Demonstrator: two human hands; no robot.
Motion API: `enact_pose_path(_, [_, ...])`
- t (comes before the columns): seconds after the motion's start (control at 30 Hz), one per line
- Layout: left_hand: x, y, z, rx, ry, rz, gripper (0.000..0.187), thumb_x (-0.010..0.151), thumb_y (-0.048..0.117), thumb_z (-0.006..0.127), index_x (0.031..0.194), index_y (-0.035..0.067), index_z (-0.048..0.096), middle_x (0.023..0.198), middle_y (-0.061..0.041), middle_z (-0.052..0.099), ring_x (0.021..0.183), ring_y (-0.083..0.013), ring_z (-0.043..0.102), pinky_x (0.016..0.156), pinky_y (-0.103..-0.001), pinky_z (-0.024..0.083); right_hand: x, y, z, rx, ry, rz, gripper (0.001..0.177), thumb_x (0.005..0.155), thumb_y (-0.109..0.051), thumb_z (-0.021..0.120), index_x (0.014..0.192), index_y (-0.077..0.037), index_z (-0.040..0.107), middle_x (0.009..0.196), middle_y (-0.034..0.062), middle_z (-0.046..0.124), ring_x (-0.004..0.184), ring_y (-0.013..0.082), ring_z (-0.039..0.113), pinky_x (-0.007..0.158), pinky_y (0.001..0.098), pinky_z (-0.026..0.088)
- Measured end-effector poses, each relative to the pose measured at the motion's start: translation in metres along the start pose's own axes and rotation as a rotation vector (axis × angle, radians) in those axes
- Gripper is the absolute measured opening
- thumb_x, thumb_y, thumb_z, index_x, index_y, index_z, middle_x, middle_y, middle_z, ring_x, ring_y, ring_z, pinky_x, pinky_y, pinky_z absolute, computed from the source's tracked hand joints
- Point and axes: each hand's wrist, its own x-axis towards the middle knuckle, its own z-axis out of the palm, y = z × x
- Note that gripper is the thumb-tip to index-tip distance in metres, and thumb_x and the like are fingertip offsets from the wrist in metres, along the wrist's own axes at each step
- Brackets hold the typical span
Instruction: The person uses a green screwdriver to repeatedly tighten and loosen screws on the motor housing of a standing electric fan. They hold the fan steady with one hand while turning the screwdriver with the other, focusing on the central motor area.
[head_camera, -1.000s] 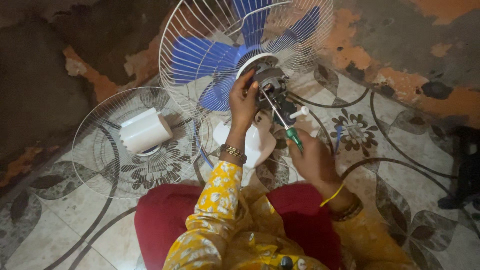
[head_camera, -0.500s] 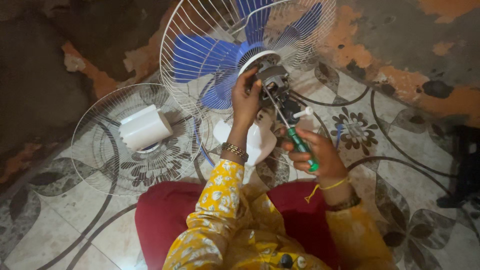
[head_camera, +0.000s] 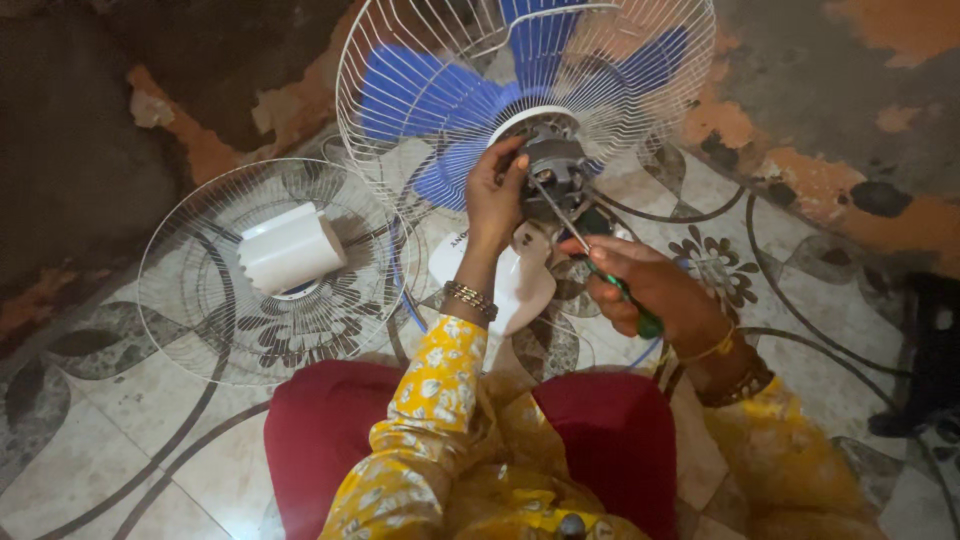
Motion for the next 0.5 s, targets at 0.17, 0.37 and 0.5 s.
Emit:
enact_pose_path(0.17, [-0.004,-0.002,0.011,-0.006,0.046,-0.016,0.032,0.096,0.006,0.072,0.127,0.002,0.068,0.111,-0.008,0.073,0.098,-0.0134,0.065,0.086,-0.027,0.053,0.004,0.002,0.021,-0.319,0.257,0.039,0.045,0.098,-0.026,0.051,0.139,-0.009,0.055,0.057,-0.0006,0.045,0.039,0.0107,0.040,0.035,0.0308,0.039])
enact_pose_path(0.37, [-0.010,0.016,0.013,0.125,0.086,-0.016,0.031,0.095,0.008,0.073,0.125,0.003,0.068,0.112,-0.008,0.074,0.100,-0.0131,0.069,0.087,-0.027,0.056,0.010,0.023,0.014,-1.156,0.396,-0.432,0.038,0.103,-0.022,0.058,0.136,-0.003,0.058,0.067,0.0192,0.062,0.056,0.0277,0.061,0.050,0.0419,0.049])
enact_pose_path(0.5, [-0.011,0.025,0.013,0.043,0.089,-0.048,0.032,0.094,0.009,0.072,0.125,0.003,0.068,0.110,-0.009,0.074,0.094,-0.0137,0.068,0.080,-0.028,0.057,0.016,0.040,0.020,-1.601,0.583,-0.332,0.050,0.092,-0.014,0.059,0.139,-0.002,0.052,0.074,0.0226,0.072,0.069,0.0398,0.070,0.061,0.0526,0.056])
